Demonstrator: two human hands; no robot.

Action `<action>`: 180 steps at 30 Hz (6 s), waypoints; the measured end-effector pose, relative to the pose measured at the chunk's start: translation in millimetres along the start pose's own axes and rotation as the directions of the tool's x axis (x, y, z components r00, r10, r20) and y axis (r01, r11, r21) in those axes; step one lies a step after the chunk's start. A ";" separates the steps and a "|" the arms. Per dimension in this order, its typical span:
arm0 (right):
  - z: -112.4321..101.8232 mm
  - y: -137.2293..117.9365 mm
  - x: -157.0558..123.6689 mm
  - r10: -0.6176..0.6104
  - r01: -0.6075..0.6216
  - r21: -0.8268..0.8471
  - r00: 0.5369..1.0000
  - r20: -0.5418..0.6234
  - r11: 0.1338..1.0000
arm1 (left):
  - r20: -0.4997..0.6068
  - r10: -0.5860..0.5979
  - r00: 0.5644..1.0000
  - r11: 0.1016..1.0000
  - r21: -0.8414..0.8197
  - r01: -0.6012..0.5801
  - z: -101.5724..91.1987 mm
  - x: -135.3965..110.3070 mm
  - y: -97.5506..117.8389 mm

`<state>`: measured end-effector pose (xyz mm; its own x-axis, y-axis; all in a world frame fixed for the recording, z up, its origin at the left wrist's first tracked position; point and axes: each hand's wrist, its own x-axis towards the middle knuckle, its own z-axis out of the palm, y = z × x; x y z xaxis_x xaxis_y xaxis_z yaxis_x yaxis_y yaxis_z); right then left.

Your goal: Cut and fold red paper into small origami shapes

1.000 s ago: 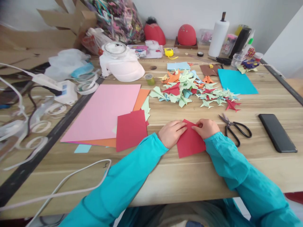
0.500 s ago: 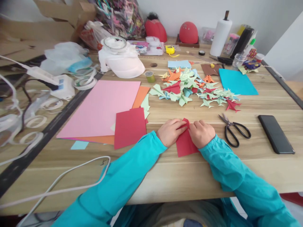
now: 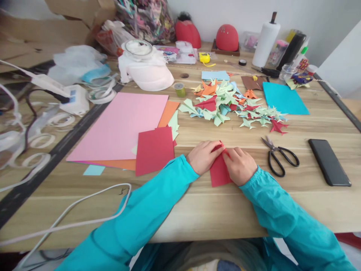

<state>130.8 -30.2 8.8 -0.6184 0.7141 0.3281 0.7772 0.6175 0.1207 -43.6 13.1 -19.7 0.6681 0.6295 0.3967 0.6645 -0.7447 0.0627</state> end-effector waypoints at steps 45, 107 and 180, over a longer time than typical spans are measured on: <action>5.7 -4.3 -29.6 -0.003 -0.025 0.111 0.970 0.245 0.994 | 0.011 0.066 0.998 0.995 0.074 -0.066 -1.1 -1.9 -4.5; -3.8 -6.8 -33.6 0.031 -0.046 0.042 0.956 0.293 0.998 | 0.030 0.036 0.999 0.988 0.152 -0.040 -2.5 -0.8 -3.0; -4.1 -5.9 -33.2 0.031 -0.049 0.056 0.955 0.294 0.997 | 0.162 -0.013 0.987 0.998 0.067 0.002 -17.1 1.6 0.9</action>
<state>147.2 -58.8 1.0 -0.6012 0.7980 0.0415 0.7989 0.5991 0.0523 -47.6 9.7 -3.3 0.7051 0.6665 0.2421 0.6866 -0.7271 0.0022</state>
